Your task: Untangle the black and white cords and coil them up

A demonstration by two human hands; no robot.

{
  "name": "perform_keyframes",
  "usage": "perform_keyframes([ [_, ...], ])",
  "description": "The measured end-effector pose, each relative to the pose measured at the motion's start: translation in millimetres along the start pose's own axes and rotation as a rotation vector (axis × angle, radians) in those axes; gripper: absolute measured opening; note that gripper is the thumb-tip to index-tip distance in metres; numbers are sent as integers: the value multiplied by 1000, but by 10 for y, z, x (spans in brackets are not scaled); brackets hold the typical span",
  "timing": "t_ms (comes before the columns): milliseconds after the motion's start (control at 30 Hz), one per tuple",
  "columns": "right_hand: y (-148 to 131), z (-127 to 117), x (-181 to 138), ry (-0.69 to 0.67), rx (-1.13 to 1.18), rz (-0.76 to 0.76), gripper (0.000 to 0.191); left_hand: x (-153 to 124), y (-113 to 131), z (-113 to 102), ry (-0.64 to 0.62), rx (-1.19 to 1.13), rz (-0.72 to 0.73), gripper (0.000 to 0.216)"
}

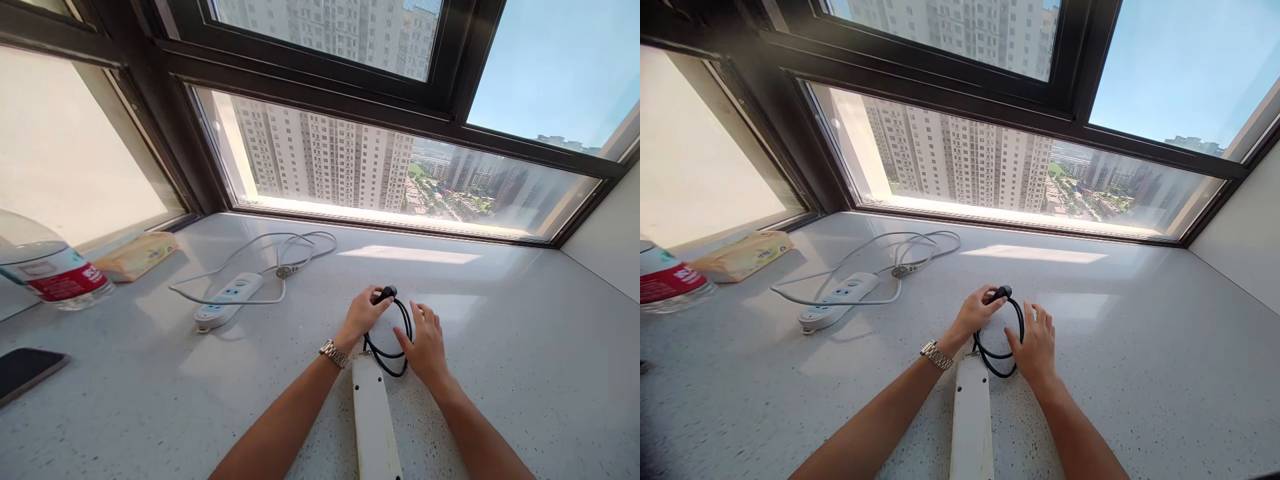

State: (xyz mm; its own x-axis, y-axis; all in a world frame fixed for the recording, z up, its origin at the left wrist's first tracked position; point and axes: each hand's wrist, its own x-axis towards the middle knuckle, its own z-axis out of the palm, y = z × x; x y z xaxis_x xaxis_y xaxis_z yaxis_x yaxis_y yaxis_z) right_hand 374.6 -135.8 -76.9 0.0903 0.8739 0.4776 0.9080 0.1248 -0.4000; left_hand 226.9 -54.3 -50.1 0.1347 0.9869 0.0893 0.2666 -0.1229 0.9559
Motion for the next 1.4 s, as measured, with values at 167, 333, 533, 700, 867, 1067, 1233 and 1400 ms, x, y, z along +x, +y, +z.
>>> perform_keyframes([
  [167, -249, -118, -101, -208, 134, -359, 60, 51, -89, -146, 57, 485, 65, 28],
  [333, -418, -207, -200, -539, 212, -438, 81, 81, -149, -170, 77, 390, 36, 40],
  [533, -577, -346, -263, -598, 191, -314, 83, 81, -131, -159, 67, 287, 87, 26],
  [700, -672, -401, -343, -711, 194, -335, 82, 64, -99, -180, 44, 234, 100, 28],
  [867, -546, -282, -266, -663, 96, -275, 80, 64, -88, -208, 52, 292, 98, 36],
  [1067, 331, -346, 179, -491, -91, -90, 69, 112, -59, -325, 122, 361, 109, 36],
  [1233, 1632, -723, 421, -412, -322, 74, 59, 117, 33, -543, 136, 545, 79, 35],
  [1400, 2841, -1235, 367, -288, -365, 177, 47, -47, -19, -1257, 296, 982, 103, 44],
])
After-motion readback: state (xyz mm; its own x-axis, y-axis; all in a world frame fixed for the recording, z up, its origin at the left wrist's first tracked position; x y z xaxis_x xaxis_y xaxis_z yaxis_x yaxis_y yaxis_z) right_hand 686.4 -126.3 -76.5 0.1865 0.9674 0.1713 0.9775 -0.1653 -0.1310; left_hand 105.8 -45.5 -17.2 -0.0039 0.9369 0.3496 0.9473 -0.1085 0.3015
